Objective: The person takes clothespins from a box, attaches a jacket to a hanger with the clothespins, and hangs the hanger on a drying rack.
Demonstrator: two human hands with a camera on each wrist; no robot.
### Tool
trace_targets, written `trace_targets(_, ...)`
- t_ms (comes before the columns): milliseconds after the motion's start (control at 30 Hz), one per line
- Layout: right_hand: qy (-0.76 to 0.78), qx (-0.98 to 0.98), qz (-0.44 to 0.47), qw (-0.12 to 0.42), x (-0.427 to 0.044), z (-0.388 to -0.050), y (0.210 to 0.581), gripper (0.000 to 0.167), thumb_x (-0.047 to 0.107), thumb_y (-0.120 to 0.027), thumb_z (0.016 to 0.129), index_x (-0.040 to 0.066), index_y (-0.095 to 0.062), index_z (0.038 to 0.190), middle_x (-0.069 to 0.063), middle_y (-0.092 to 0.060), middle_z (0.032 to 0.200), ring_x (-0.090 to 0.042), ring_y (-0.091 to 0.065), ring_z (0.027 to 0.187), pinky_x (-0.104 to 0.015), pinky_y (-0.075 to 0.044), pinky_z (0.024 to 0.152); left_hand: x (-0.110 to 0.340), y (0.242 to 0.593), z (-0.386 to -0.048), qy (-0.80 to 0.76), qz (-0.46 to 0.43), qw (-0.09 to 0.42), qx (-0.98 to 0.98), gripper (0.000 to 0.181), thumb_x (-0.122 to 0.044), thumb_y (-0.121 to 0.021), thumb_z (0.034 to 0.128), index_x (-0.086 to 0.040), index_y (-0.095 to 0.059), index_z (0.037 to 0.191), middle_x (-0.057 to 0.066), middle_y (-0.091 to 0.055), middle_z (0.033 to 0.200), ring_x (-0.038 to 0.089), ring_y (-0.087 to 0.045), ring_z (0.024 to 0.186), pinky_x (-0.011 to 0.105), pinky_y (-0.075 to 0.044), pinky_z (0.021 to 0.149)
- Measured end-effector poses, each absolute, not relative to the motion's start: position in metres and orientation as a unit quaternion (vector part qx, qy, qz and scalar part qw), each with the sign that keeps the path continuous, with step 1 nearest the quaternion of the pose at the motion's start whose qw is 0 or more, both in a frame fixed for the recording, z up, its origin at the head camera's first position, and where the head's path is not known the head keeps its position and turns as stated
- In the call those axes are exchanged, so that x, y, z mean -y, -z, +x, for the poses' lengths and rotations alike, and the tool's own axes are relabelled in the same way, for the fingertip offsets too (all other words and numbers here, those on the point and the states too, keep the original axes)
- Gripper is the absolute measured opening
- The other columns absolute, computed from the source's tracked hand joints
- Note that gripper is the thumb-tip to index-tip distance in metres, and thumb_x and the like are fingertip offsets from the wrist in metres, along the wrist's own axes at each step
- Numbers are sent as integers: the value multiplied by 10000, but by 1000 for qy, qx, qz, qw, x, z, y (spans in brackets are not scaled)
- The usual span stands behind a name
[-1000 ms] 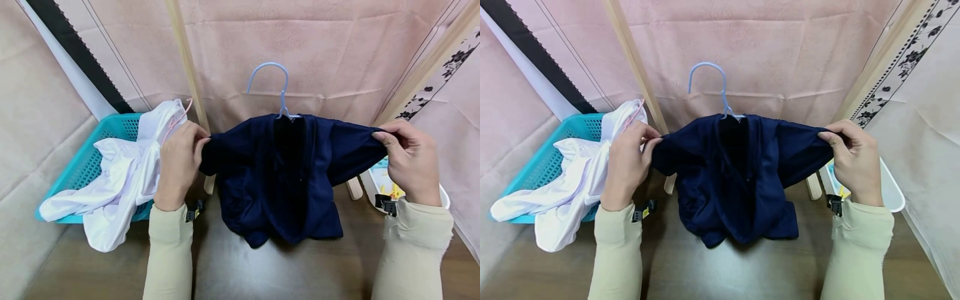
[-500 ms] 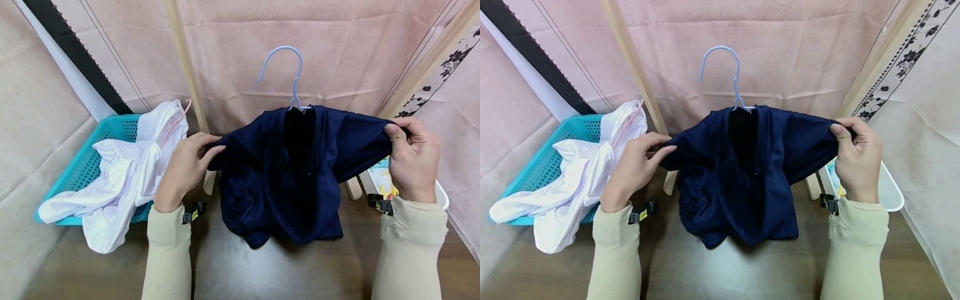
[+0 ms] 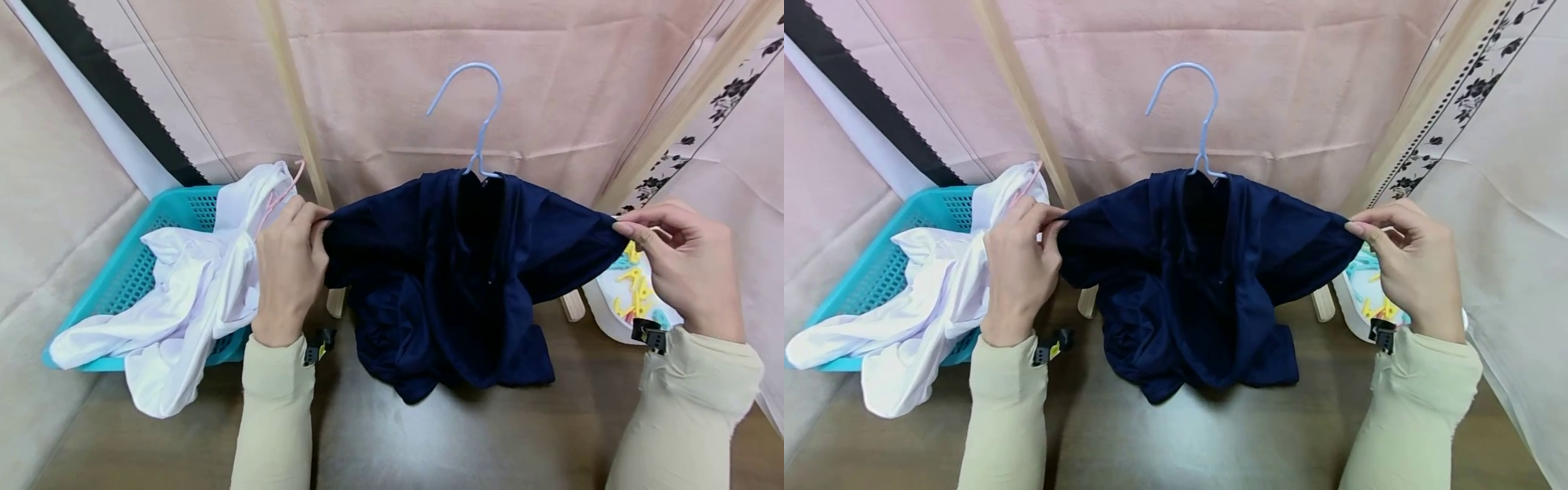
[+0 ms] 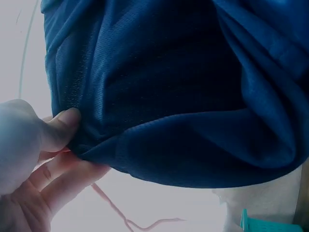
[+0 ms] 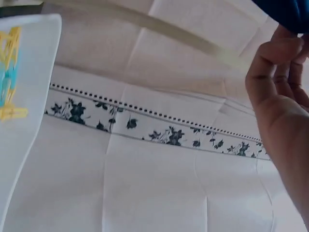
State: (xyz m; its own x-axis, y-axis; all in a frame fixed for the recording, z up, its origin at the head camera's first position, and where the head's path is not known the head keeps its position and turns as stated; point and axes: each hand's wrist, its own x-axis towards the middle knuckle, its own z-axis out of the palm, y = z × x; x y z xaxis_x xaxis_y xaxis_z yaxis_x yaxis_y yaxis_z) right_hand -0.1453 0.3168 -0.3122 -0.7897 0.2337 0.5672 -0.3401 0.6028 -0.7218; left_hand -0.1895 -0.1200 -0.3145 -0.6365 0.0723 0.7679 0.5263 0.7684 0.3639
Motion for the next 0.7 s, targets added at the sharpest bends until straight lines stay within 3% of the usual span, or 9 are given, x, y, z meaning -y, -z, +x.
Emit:
trace_targets(200,-378,895,-33,234,-343,-136,316,221,213,-683,987,11,-724,1067,337,-614,769,101,-552,708,-69,-416,645,122,313,-188,283,-180,402,852,128,-50,-610,1005,1,-721,968,134,-639,863,336,-677,819,455,-515,698)
trace_targets(267,-327,924,-71,184,-356,-134,323,336,322,-624,1019,10,-700,1118,249,-648,750,63,-529,678,-119,-406,603,124,313,-187,283,-176,414,847,119,-26,-611,996,4,-721,958,145,-643,866,349,-683,835,475,-523,722)
trace_targets(333,-271,949,-100,130,-368,-134,332,455,402,-553,1043,-14,-673,1180,69,-706,809,-52,-545,748,-212,-394,617,126,313,-187,283,-172,426,842,117,-16,-612,991,2,-722,954,149,-646,871,355,-685,846,493,-523,736)
trace_targets(433,-216,968,-119,45,-381,-140,349,544,447,-480,1059,-45,-627,1238,-302,-682,1049,-317,-586,883,-333,-413,664,128,312,-187,282,-169,433,840,130,-23,-604,998,-3,-724,954,150,-637,866,356,-679,843,496,-519,732)
trace_targets(467,-211,970,-116,9,-384,-143,354,571,460,-466,1060,-56,-605,1260,-356,-643,1149,-400,-580,935,-376,-433,689,128,312,-186,282,-169,432,840,132,-30,-603,1001,-4,-724,955,149,-636,866,355,-679,841,495,-517,728)
trace_targets(567,-198,968,-113,-103,-392,-150,365,646,501,-462,1048,-83,-538,1312,-410,-553,1256,-490,-550,1019,-443,-477,748,127,313,-186,292,-167,430,838,128,-25,-608,997,5,-724,952,151,-636,860,356,-679,834,498,-513,724)
trace_targets(633,-206,957,-123,-164,-394,-153,371,679,508,-504,1029,-101,-505,1331,-384,-572,1140,-459,-542,971,-436,-487,728,126,314,-186,298,-166,431,835,121,-16,-612,992,11,-723,951,154,-636,856,357,-680,831,503,-509,725)
trace_targets(700,-213,947,-137,-199,-396,-155,375,670,481,-545,1012,-112,-501,1322,-271,-598,987,-387,-552,911,-387,-475,689,126,313,-186,298,-167,432,835,123,-20,-611,993,9,-722,950,154,-636,857,353,-679,832,498,-508,725)
